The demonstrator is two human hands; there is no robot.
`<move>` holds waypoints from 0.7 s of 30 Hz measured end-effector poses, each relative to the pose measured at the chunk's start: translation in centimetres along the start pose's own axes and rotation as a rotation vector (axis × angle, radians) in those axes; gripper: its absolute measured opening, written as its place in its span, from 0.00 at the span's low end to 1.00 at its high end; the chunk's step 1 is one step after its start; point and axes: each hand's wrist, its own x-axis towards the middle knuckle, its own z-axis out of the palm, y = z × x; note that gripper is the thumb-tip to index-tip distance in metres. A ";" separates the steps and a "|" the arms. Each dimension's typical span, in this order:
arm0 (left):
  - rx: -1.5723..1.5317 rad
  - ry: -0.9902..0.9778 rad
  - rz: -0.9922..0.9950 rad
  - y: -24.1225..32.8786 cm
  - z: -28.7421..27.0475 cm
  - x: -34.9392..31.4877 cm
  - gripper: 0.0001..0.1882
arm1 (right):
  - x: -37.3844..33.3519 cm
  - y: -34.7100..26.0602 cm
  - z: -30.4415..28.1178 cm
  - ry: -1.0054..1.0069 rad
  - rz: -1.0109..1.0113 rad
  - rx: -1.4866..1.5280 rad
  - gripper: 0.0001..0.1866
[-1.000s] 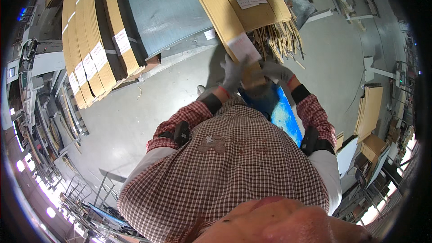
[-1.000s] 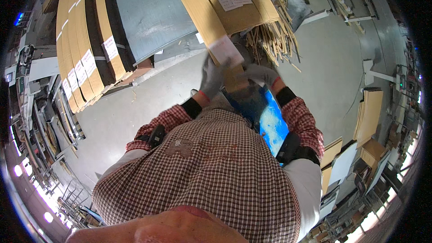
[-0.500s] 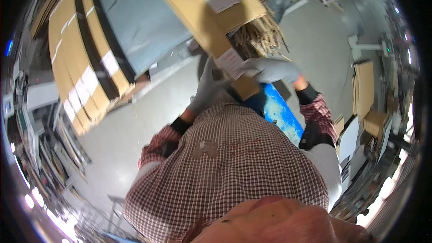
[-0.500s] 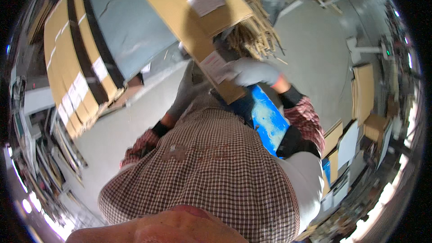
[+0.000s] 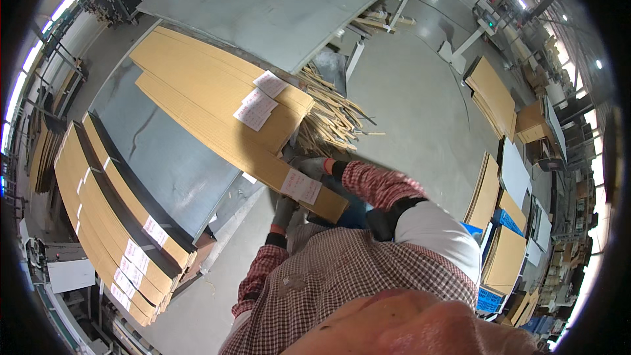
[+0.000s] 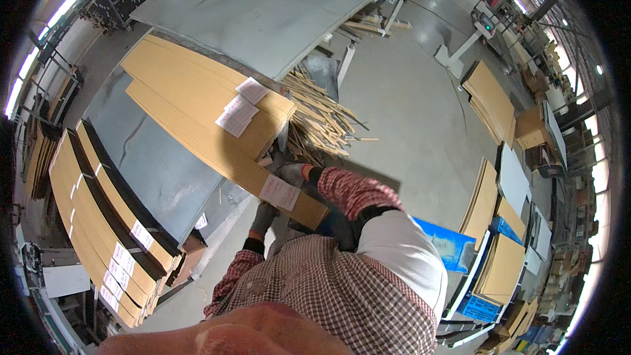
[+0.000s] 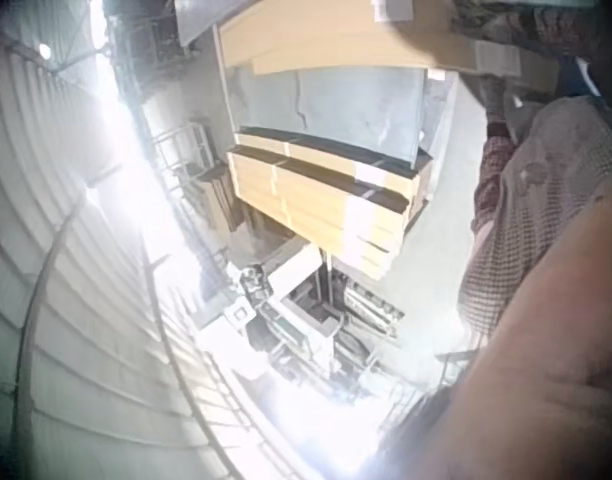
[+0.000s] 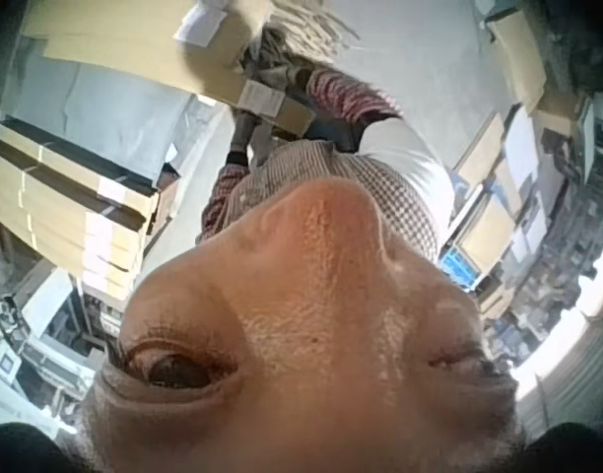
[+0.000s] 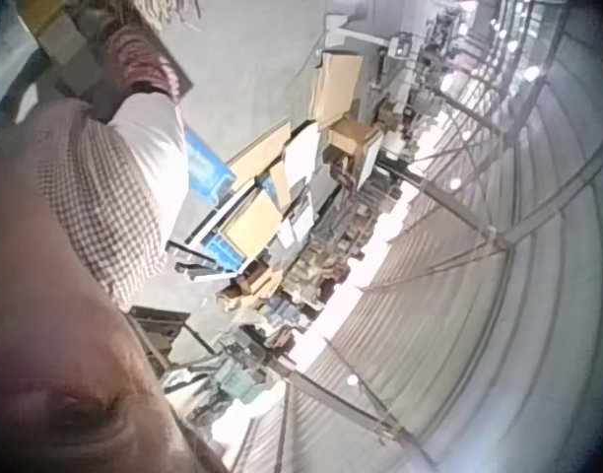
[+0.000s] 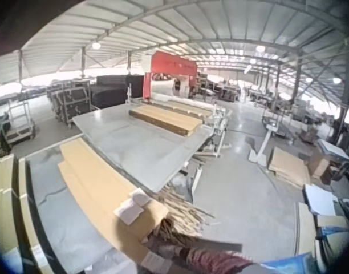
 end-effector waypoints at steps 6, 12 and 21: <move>0.077 -0.015 0.064 -3.6 -2.9 0.5 0.21 | -4.8 -9.4 9.6 0.578 -0.542 -0.546 0.28; 0.347 0.308 0.435 -4.9 -1.1 -2.4 0.18 | -16.9 -12.3 20.4 0.828 -0.357 -1.218 0.42; 0.190 0.393 0.638 14.1 -0.1 -7.0 0.16 | -18.2 -12.5 19.3 0.662 -0.797 -0.730 0.32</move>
